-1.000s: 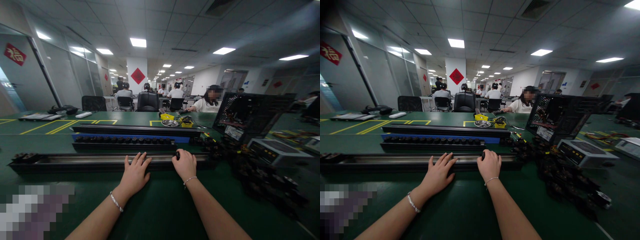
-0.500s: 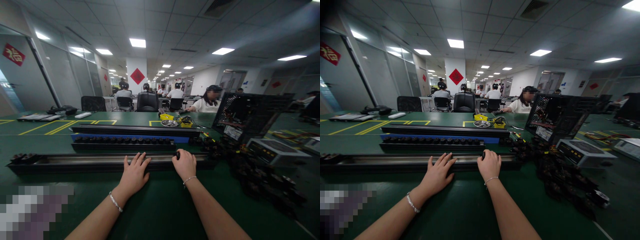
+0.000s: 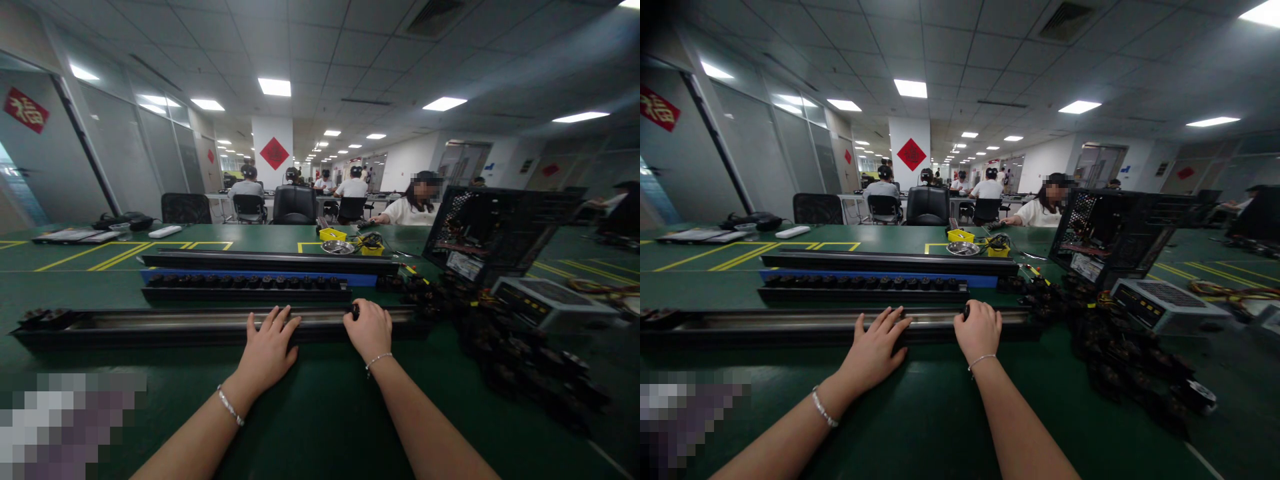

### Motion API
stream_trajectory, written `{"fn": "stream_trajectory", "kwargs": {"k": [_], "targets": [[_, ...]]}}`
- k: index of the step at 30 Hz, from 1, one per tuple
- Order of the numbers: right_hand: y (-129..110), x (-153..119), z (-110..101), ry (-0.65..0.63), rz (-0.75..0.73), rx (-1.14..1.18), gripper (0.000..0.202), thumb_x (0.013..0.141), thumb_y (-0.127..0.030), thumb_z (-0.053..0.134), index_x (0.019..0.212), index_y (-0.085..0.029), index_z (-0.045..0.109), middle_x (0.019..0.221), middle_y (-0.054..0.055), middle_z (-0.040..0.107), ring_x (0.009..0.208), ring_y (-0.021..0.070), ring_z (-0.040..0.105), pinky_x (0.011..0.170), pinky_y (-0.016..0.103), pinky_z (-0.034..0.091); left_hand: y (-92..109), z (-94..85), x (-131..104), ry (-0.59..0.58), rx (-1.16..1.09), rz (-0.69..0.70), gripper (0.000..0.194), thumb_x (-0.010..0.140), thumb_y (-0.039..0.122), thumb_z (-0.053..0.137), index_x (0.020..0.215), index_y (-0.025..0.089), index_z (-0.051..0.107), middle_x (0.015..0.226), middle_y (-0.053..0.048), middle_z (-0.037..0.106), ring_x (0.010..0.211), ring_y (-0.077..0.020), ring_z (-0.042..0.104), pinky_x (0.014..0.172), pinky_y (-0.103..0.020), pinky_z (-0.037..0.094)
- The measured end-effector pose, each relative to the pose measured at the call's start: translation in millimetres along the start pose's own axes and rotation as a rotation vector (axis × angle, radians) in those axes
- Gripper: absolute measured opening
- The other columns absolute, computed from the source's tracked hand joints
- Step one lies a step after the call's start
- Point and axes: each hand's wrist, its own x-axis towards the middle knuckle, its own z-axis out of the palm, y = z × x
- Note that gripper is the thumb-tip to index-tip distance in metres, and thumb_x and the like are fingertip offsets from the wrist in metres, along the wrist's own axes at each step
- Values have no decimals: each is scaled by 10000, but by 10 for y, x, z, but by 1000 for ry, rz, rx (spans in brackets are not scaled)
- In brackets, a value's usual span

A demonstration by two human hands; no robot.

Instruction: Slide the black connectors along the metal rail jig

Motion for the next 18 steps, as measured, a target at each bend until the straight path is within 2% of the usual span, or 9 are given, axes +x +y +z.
{"fn": "stream_trajectory", "kwargs": {"k": [10, 18], "targets": [[-1, 5, -9, -10, 9, -7, 260, 754, -250, 463, 970, -201, 601, 1008, 66, 642, 1054, 223, 510, 995, 423, 239, -11, 2, -4, -5, -15, 2, 508, 801, 340, 467, 1305, 350, 405, 1445, -34, 389, 1337, -293, 306, 1030, -689, 146], [7, 11, -14, -15, 3, -14, 245, 761, -253, 455, 954, -198, 596, 992, 62, 647, 1043, 224, 521, 957, 397, 284, -14, 12, -3, 0, -14, 3, 503, 800, 339, 466, 1300, 355, 410, 1441, -32, 396, 1335, -290, 310, 1030, -686, 150]]}}
